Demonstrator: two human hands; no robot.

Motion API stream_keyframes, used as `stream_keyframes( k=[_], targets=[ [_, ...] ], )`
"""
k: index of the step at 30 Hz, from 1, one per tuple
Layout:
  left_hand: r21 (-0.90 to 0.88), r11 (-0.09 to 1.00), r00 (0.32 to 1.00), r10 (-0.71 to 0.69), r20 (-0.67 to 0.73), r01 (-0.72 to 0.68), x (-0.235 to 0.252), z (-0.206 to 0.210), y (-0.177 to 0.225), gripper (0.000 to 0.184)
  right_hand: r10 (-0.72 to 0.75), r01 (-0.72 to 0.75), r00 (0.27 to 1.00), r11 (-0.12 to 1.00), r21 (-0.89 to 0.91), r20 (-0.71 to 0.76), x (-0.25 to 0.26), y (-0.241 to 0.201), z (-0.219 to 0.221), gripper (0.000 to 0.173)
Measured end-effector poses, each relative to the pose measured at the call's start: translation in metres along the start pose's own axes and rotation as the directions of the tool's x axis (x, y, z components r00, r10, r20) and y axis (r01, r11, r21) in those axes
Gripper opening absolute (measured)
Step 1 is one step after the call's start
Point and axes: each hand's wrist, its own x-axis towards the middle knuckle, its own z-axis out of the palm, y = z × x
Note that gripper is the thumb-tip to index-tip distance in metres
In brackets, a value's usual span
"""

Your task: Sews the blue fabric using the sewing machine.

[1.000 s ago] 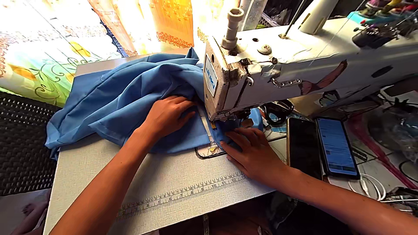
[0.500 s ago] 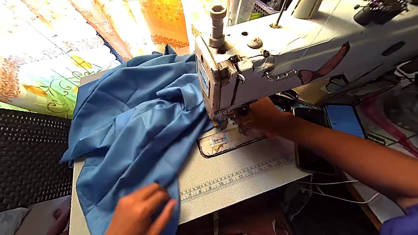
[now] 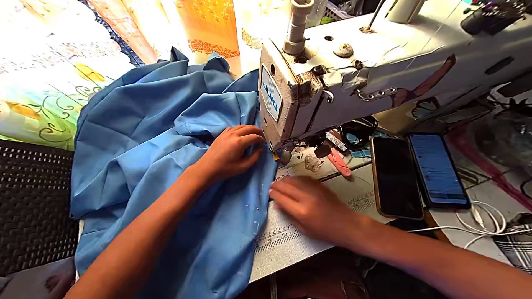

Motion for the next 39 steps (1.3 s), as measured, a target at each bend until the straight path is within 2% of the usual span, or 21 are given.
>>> stream_keyframes(
  k=[2, 4, 6, 10, 14, 18, 39],
  targets=[
    [0.035, 0.998, 0.998, -0.061, -0.007, 0.061, -0.004, 0.011, 0.003, 0.043, -0.063, 0.062, 0.998, 0.995, 0.072, 0.011, 0.003, -0.014, 0.013, 0.036],
    [0.126, 0.977, 0.985, -0.173, -0.012, 0.174, -0.014, 0.022, 0.015, 0.066, -0.149, 0.146, 0.988, 0.986, 0.084, 0.037, 0.004, -0.014, 0.022, 0.042],
    [0.206, 0.934, 0.956, -0.291, -0.036, 0.292, -0.022, 0.032, 0.029, 0.079, -0.224, 0.221, 0.974, 0.972, 0.078, 0.031, -0.002, -0.007, 0.021, 0.043],
    [0.257, 0.838, 0.875, -0.473, -0.101, 0.482, -0.027, 0.05, 0.06, 0.085, -0.303, 0.295, 0.952, 0.947, 0.131, 0.047, -0.026, 0.017, 0.004, 0.038],
    [0.258, 0.761, 0.803, -0.578, -0.146, 0.595, -0.019, 0.061, 0.074, 0.085, -0.295, 0.287, 0.952, 0.953, 0.101, 0.081, -0.035, 0.037, -0.007, 0.036],
    [0.256, 0.727, 0.77, -0.616, -0.167, 0.637, -0.013, 0.064, 0.077, 0.086, -0.27, 0.26, 0.958, 0.96, 0.099, 0.098, -0.04, 0.047, -0.009, 0.037],
    [0.274, 0.682, 0.731, -0.667, -0.145, 0.678, -0.009, 0.063, 0.081, 0.093, -0.242, 0.239, 0.969, 0.969, 0.068, 0.055, -0.048, 0.049, -0.006, 0.038]
  ],
)
